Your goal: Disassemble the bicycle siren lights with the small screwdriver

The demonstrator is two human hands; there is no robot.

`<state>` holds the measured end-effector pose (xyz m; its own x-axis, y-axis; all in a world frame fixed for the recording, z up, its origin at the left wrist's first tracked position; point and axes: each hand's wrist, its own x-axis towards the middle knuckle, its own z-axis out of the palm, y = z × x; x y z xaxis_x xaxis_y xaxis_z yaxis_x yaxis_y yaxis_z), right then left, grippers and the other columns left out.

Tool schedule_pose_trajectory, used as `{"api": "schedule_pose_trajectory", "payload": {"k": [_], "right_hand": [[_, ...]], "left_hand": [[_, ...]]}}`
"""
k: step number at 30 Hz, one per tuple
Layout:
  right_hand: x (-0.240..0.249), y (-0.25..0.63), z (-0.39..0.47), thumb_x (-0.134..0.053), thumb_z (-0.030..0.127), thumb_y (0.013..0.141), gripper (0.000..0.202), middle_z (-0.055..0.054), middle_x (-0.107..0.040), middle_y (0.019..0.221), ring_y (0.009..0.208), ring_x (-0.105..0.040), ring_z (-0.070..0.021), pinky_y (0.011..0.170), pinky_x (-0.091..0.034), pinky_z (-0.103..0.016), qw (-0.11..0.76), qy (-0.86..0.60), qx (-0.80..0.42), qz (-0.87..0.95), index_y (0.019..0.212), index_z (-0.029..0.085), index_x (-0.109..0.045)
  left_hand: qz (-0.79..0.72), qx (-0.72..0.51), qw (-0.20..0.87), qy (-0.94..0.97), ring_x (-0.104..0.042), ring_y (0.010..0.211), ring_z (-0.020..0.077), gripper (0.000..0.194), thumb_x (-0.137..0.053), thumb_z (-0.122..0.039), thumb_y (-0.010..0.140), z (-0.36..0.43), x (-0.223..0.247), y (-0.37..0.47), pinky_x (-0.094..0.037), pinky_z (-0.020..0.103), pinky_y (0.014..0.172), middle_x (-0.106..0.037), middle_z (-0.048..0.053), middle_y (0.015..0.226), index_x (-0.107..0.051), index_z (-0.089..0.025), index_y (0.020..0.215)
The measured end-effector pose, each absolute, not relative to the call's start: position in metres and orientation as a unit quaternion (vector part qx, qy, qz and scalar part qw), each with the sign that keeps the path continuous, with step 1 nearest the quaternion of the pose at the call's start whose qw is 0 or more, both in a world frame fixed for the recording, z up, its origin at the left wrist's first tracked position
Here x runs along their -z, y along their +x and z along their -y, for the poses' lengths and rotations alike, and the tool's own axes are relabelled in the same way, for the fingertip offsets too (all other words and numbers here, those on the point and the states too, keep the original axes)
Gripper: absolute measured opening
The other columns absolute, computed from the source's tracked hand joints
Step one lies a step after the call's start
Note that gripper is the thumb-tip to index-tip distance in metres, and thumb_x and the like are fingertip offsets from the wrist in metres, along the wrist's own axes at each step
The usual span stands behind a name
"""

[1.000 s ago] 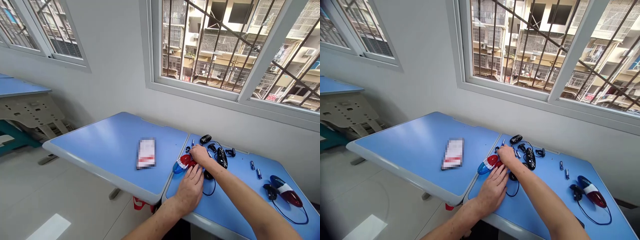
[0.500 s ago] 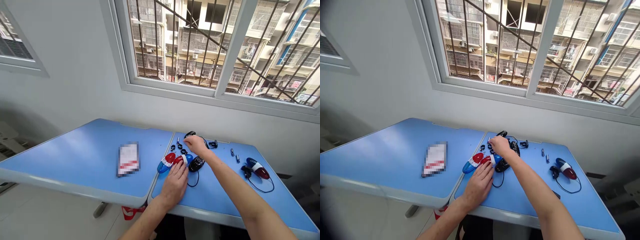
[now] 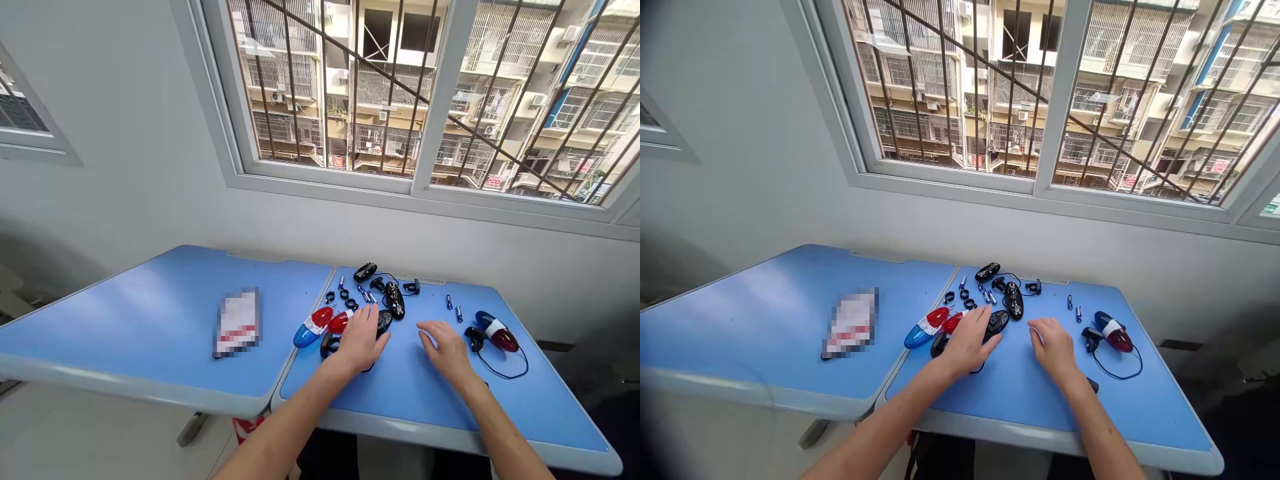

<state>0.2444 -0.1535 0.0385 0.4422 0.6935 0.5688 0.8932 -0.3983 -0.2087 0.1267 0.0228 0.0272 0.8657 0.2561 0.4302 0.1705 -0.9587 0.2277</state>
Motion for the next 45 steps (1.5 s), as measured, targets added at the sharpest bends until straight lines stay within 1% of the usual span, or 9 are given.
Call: {"api": "schedule_pose_trajectory", "payload": {"k": [3, 10, 15, 20, 24, 28, 32, 37, 45], "right_hand": [[-0.025, 0.247, 0.178, -0.043, 0.021, 0.088, 0.029, -0.007, -0.072, 0.099, 0.089, -0.063, -0.0210, 0.073, -0.051, -0.032, 0.210, -0.815, 0.220, 0.492, 0.103, 0.019, -0.068], [-0.014, 0.247, 0.216, -0.047, 0.023, 0.088, 0.029, -0.010, -0.069, 0.107, 0.096, -0.062, -0.0256, 0.078, -0.051, -0.037, 0.129, -0.866, 0.185, 0.446, 0.108, 0.016, -0.066], [-0.014, 0.245, 0.232, -0.053, 0.025, 0.085, 0.029, -0.010, -0.067, 0.113, 0.098, -0.061, -0.0277, 0.076, -0.053, -0.038, 0.064, -0.896, 0.129, 0.420, 0.110, 0.019, -0.066], [-0.014, 0.246, 0.248, -0.051, 0.023, 0.085, 0.023, -0.010, -0.066, 0.112, 0.096, -0.061, -0.0286, 0.070, -0.053, -0.039, 0.037, -0.908, 0.114, 0.402, 0.100, 0.020, -0.068], [-0.019, 0.247, 0.255, -0.048, 0.024, 0.085, 0.019, -0.006, -0.069, 0.100, 0.087, -0.064, -0.0249, 0.060, -0.050, -0.032, 0.095, -0.904, 0.097, 0.404, 0.089, 0.023, -0.066], [-0.026, 0.250, 0.256, -0.047, 0.035, 0.087, 0.022, -0.004, -0.071, 0.090, 0.078, -0.065, -0.0216, 0.060, -0.050, -0.030, 0.231, -0.887, 0.048, 0.396, 0.094, 0.024, -0.064], [-0.035, 0.252, 0.250, -0.052, 0.044, 0.084, 0.028, -0.005, -0.070, 0.093, 0.074, -0.065, -0.0198, 0.061, -0.051, -0.030, 0.361, -0.860, 0.014, 0.359, 0.095, 0.023, -0.066], [-0.055, 0.251, 0.234, -0.058, 0.043, 0.079, 0.029, -0.004, -0.068, 0.091, 0.063, -0.062, -0.0157, 0.056, -0.054, -0.029, 0.473, -0.826, -0.034, 0.305, 0.098, 0.021, -0.063], [-0.093, 0.249, 0.209, -0.051, 0.034, 0.084, 0.018, 0.000, -0.066, 0.075, 0.061, -0.061, -0.0141, 0.054, -0.049, -0.025, 0.370, -0.849, -0.008, 0.378, 0.090, 0.022, -0.062]], "left_hand": [[-0.154, -0.159, 0.094, 0.971, -0.046, 0.122, 0.0360, 0.055, -0.052, -0.035, 0.084, -0.018, -0.028, 0.138, -0.040, 0.048, 0.097, -0.050, 0.023, 0.131, -0.041, -0.007, 0.130], [-0.162, -0.086, 0.116, 0.976, -0.039, 0.129, 0.0317, 0.058, -0.049, -0.029, 0.083, -0.007, -0.040, 0.134, -0.036, 0.042, 0.103, -0.040, 0.018, 0.141, -0.034, -0.013, 0.137], [-0.143, -0.094, 0.141, 0.975, -0.045, 0.123, 0.0303, 0.054, -0.052, -0.017, 0.079, -0.009, -0.038, 0.133, -0.040, 0.042, 0.100, -0.049, 0.016, 0.132, -0.039, -0.014, 0.131], [-0.034, -0.098, 0.189, 0.976, -0.049, 0.119, 0.0273, 0.050, -0.052, -0.013, 0.079, -0.008, -0.040, 0.131, -0.041, 0.042, 0.101, -0.052, 0.013, 0.130, -0.043, -0.017, 0.128], [0.008, -0.078, 0.202, 0.976, -0.043, 0.126, 0.0311, 0.056, -0.056, -0.022, 0.080, -0.004, -0.045, 0.131, -0.040, 0.046, 0.102, -0.043, 0.016, 0.139, -0.040, -0.016, 0.133], [0.016, -0.088, 0.168, 0.982, -0.034, 0.132, 0.0350, 0.066, -0.059, -0.029, 0.080, 0.001, -0.044, 0.135, -0.038, 0.049, 0.102, -0.031, 0.019, 0.147, -0.032, -0.017, 0.139], [0.023, -0.101, 0.144, 0.984, -0.042, 0.128, 0.0318, 0.057, -0.057, -0.021, 0.083, 0.000, -0.034, 0.142, -0.038, 0.047, 0.102, -0.042, 0.017, 0.140, -0.036, -0.015, 0.135], [0.040, -0.100, 0.141, 0.984, -0.048, 0.122, 0.0294, 0.039, -0.056, -0.025, 0.085, -0.003, -0.037, 0.145, -0.042, 0.044, 0.099, -0.048, 0.015, 0.135, -0.046, -0.017, 0.122], [0.074, -0.105, 0.146, 0.981, -0.051, 0.117, 0.0279, 0.040, -0.057, -0.022, 0.084, -0.001, -0.038, 0.152, -0.045, 0.042, 0.096, -0.051, 0.013, 0.130, -0.047, -0.020, 0.123]]}}
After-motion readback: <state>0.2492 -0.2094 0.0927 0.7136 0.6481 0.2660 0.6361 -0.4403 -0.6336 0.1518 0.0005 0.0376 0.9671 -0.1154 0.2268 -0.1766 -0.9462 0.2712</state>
